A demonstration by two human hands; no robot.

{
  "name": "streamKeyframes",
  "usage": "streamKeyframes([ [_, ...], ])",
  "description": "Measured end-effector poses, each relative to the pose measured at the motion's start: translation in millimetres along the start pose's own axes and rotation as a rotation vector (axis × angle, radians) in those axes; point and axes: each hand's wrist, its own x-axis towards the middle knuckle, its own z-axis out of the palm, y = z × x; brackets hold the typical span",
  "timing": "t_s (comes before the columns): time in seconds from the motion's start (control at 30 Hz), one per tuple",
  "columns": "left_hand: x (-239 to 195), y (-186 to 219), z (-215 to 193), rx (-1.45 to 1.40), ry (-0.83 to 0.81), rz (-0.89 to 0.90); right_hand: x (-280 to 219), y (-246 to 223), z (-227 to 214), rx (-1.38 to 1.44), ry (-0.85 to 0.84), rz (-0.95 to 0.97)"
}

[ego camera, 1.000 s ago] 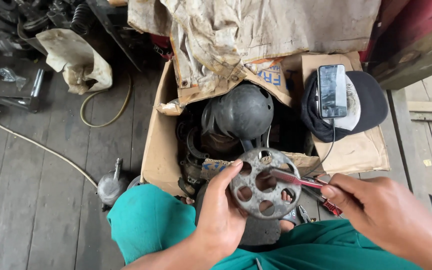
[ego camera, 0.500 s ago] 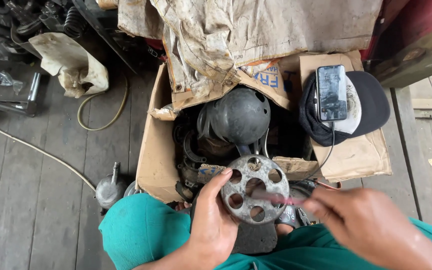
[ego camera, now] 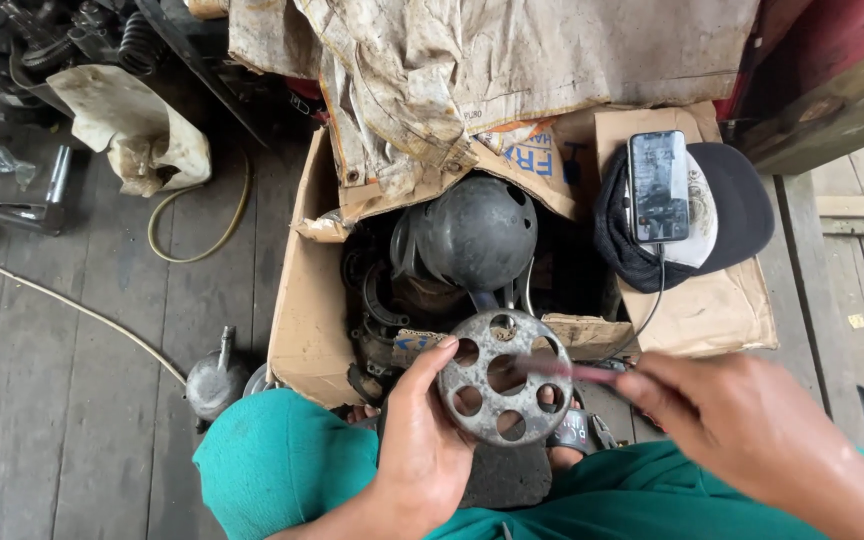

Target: Scrubbing a circular metal component with a toothbrush to remove dirt or grease.

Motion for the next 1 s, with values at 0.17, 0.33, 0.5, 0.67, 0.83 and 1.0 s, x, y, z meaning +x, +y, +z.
streamKeyframes([
  [0.17, -8, 5, 13, 0.005, 0.047, -0.017, -6, -2, 13, 0.105, -0.079, -0.128],
  [0.33, 0, 0, 1, 0.001, 0.019, -0.014, 0, -4, 1, 0.066, 0.031, -0.011],
  [0.5, -6, 3, 12, -0.016, 0.05, -0.016, -12, -17, -2, 0.191, -0.172, -0.127],
  [0.67, -3, 1, 6, -0.009, 0.042, -0.002, -2, -5, 8, 0.085, 0.041, -0.085],
  [0.83, -3, 1, 7, 0.018, -0.008, -0.005, -7, -8, 2, 0.117, -0.139, -0.16],
  [1.0, 7, -4, -7, -0.01, -0.016, 0.031, -6, -10, 8, 0.112, -0.052, -0.096],
])
